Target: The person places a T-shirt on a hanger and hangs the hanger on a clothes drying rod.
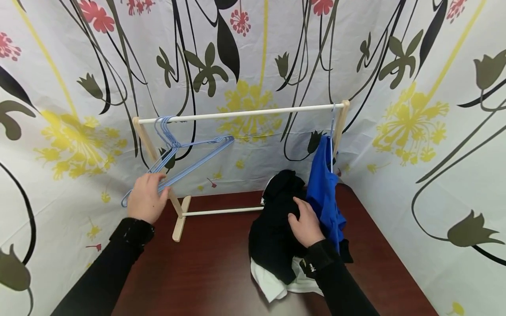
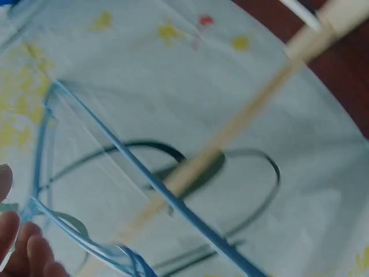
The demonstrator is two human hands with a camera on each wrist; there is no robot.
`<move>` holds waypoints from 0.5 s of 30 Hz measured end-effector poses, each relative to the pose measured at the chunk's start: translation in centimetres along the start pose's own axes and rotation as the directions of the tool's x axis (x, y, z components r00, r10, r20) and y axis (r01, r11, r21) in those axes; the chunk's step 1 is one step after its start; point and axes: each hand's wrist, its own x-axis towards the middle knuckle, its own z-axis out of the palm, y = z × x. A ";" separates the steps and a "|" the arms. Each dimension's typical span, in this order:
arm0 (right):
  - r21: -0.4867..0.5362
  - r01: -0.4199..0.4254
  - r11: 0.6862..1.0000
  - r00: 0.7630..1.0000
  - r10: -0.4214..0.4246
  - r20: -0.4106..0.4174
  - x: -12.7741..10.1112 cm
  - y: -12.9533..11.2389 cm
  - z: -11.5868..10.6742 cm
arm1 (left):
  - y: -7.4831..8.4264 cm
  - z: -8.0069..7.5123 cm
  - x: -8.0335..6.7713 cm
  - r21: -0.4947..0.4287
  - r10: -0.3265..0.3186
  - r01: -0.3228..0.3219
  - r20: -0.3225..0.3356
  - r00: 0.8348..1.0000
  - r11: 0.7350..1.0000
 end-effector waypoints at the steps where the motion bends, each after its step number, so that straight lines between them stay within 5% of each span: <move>1: 0.000 0.001 1.000 1.000 -0.001 -0.004 0.0 0.0 -0.1 | -0.4 0.0 0.4 0.024 0.011 -0.010 -0.024 1.000 1.000; 8: 0.004 -0.011 1.000 1.000 0.011 0.006 -0.4 -0.2 -0.3 | -2.9 0.5 2.4 0.123 0.009 -0.001 -0.072 0.997 0.992; 15: 0.008 -0.008 1.000 1.000 0.008 0.002 -0.9 0.0 -0.4 | -3.9 1.3 2.8 0.171 0.036 -0.020 -0.093 0.995 0.985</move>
